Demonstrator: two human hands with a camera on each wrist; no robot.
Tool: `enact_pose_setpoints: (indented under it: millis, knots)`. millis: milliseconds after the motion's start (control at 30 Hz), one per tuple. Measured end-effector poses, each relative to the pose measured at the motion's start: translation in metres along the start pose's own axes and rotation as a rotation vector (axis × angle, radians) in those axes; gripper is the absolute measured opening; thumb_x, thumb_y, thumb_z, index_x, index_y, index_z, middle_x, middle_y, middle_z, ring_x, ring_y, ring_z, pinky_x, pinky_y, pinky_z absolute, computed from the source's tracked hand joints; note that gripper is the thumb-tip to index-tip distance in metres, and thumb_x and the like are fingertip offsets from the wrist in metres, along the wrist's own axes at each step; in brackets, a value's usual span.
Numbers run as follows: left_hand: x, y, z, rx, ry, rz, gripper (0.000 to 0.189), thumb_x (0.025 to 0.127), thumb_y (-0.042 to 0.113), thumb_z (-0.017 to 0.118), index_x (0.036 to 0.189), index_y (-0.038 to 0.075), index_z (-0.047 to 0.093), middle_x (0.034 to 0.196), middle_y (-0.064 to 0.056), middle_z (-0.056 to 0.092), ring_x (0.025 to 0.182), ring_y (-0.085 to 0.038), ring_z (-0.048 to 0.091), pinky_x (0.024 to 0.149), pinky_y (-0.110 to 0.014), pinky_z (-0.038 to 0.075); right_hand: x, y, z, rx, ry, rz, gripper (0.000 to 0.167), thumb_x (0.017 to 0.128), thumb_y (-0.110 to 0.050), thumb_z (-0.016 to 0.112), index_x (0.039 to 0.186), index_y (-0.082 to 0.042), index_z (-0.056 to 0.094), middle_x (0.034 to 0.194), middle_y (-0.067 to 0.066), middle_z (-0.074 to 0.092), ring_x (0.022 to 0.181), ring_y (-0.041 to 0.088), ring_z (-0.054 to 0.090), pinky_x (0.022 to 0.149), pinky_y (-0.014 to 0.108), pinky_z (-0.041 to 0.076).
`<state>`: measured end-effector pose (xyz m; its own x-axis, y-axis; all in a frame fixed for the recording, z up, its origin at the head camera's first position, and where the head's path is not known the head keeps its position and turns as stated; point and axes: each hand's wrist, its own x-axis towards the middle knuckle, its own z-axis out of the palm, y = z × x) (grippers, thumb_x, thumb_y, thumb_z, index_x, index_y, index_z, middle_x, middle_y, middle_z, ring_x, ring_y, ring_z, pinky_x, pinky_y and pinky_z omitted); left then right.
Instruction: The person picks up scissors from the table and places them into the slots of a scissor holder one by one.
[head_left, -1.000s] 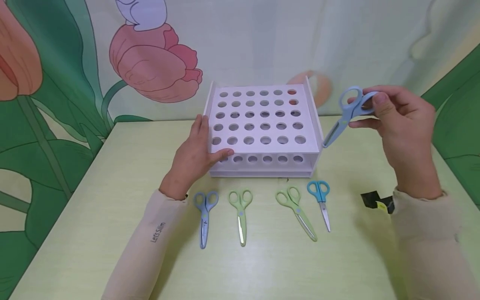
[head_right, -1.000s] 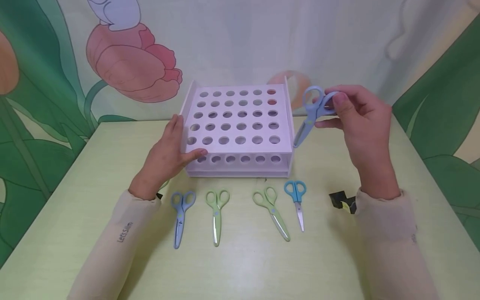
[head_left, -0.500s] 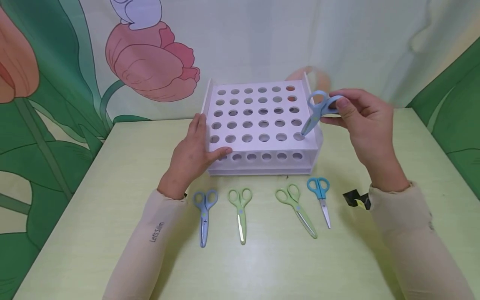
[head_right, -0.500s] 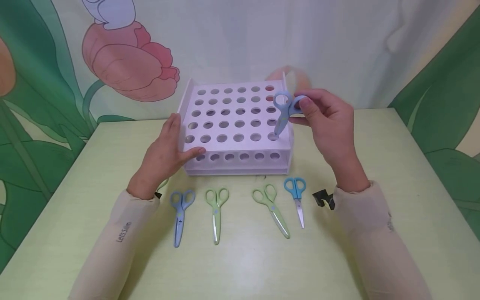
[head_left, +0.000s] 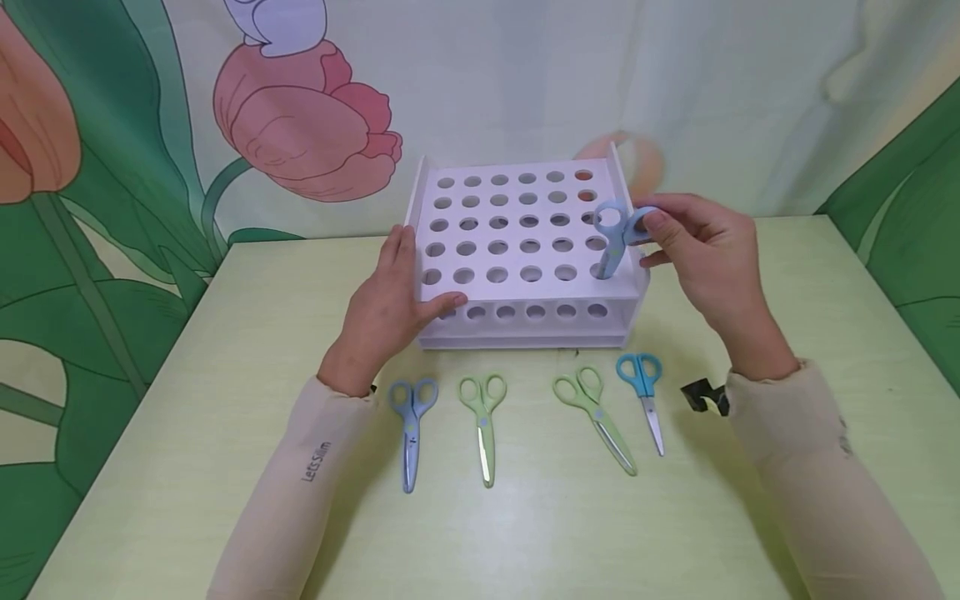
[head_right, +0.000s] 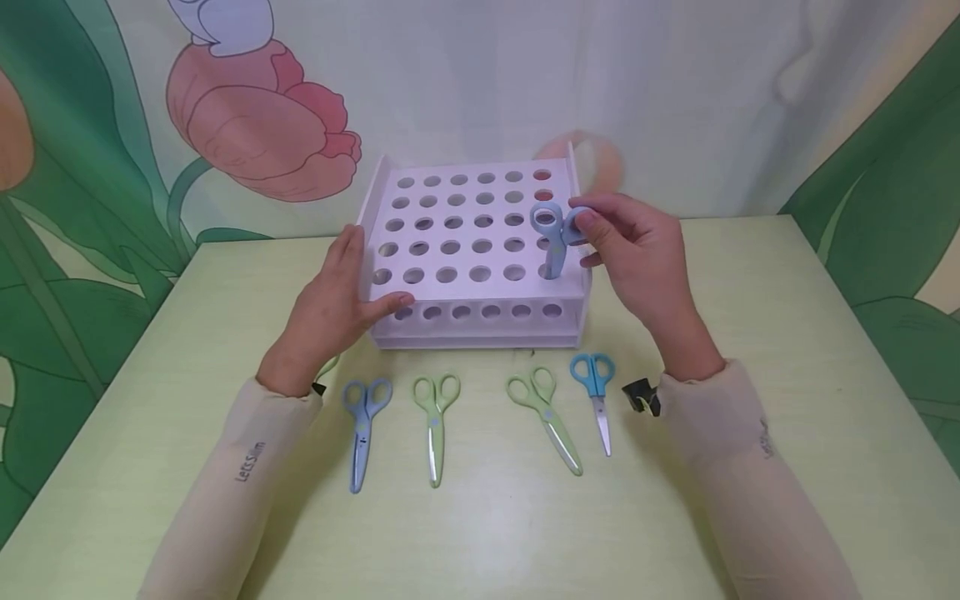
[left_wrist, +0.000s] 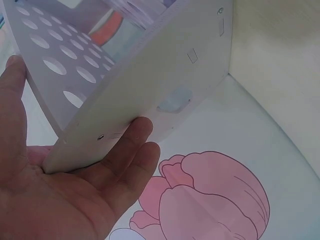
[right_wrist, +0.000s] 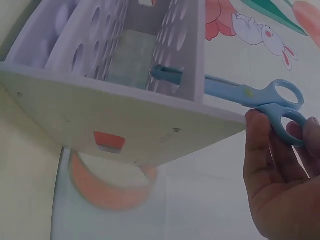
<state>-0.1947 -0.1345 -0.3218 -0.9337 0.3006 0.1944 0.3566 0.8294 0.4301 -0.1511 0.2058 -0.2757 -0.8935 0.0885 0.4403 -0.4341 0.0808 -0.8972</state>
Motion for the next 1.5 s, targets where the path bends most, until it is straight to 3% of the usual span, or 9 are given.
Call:
enact_pose_setpoints:
  millis: [167, 333, 567, 800, 1100, 1300, 1500]
  knots:
    - [0.0, 0.0, 0.0, -0.003, -0.007, -0.007, 0.114, 0.086, 0.054, 0.076, 0.16, -0.003, 0.012, 0.164, -0.021, 0.015, 0.115, -0.035, 0.055, 0.085, -0.048, 0.051, 0.001, 0.006, -0.001, -0.211, 0.003, 0.057, 0.022, 0.098, -0.012, 0.069, 0.117, -0.004, 0.076, 0.09, 0.001, 0.074, 0.065, 0.017, 0.066, 0.051, 0.021, 0.047]
    - [0.0, 0.001, -0.001, 0.0, -0.012, -0.007, 0.113, 0.087, 0.054, 0.076, 0.16, -0.003, 0.011, 0.165, -0.021, 0.014, 0.115, -0.036, 0.055, 0.084, -0.048, 0.051, 0.001, 0.01, -0.001, -0.289, -0.019, 0.087, 0.025, 0.097, -0.016, 0.07, 0.119, -0.005, 0.075, 0.09, -0.004, 0.072, 0.046, 0.017, 0.051, 0.044, 0.022, 0.04]
    - [0.001, 0.0, -0.001, 0.009, 0.0, 0.005, 0.113, 0.087, 0.054, 0.076, 0.159, -0.004, 0.012, 0.164, -0.021, 0.015, 0.115, -0.036, 0.056, 0.083, -0.047, 0.052, 0.0, 0.009, -0.001, -0.402, -0.036, 0.11, 0.03, 0.096, -0.025, 0.072, 0.121, -0.008, 0.075, 0.089, -0.007, 0.069, 0.043, 0.016, 0.043, 0.042, 0.023, 0.037]
    - [0.002, 0.0, -0.001, 0.005, -0.01, -0.006, 0.113, 0.087, 0.055, 0.075, 0.16, -0.003, 0.011, 0.165, -0.019, 0.014, 0.117, -0.035, 0.055, 0.085, -0.047, 0.051, 0.001, 0.01, -0.001, -0.46, -0.055, 0.128, 0.029, 0.095, -0.026, 0.074, 0.118, -0.008, 0.077, 0.087, -0.008, 0.068, 0.046, 0.014, 0.045, 0.042, 0.022, 0.037]
    - [0.002, 0.001, -0.002, 0.004, -0.03, -0.023, 0.114, 0.086, 0.056, 0.075, 0.16, -0.002, 0.009, 0.166, -0.019, 0.012, 0.114, -0.035, 0.055, 0.084, -0.047, 0.051, 0.0, 0.014, -0.002, -0.489, -0.096, 0.211, 0.031, 0.095, -0.032, 0.073, 0.118, -0.012, 0.077, 0.092, -0.012, 0.07, 0.049, 0.015, 0.046, 0.042, 0.025, 0.038]
    - [0.0, 0.001, -0.002, -0.003, -0.028, -0.021, 0.115, 0.086, 0.056, 0.075, 0.16, -0.002, 0.01, 0.166, -0.019, 0.013, 0.114, -0.035, 0.055, 0.084, -0.048, 0.051, -0.001, 0.015, -0.001, -0.494, -0.108, 0.204, 0.029, 0.095, -0.031, 0.073, 0.116, -0.011, 0.078, 0.094, -0.011, 0.07, 0.05, 0.016, 0.048, 0.043, 0.025, 0.04]
    - [0.0, 0.0, -0.001, -0.003, -0.027, -0.019, 0.114, 0.086, 0.056, 0.075, 0.16, -0.002, 0.009, 0.166, -0.019, 0.013, 0.112, -0.034, 0.056, 0.083, -0.047, 0.051, -0.002, 0.016, 0.001, -0.503, -0.115, 0.193, 0.027, 0.096, -0.025, 0.072, 0.115, -0.007, 0.077, 0.088, -0.002, 0.069, 0.043, 0.019, 0.049, 0.044, 0.027, 0.04]
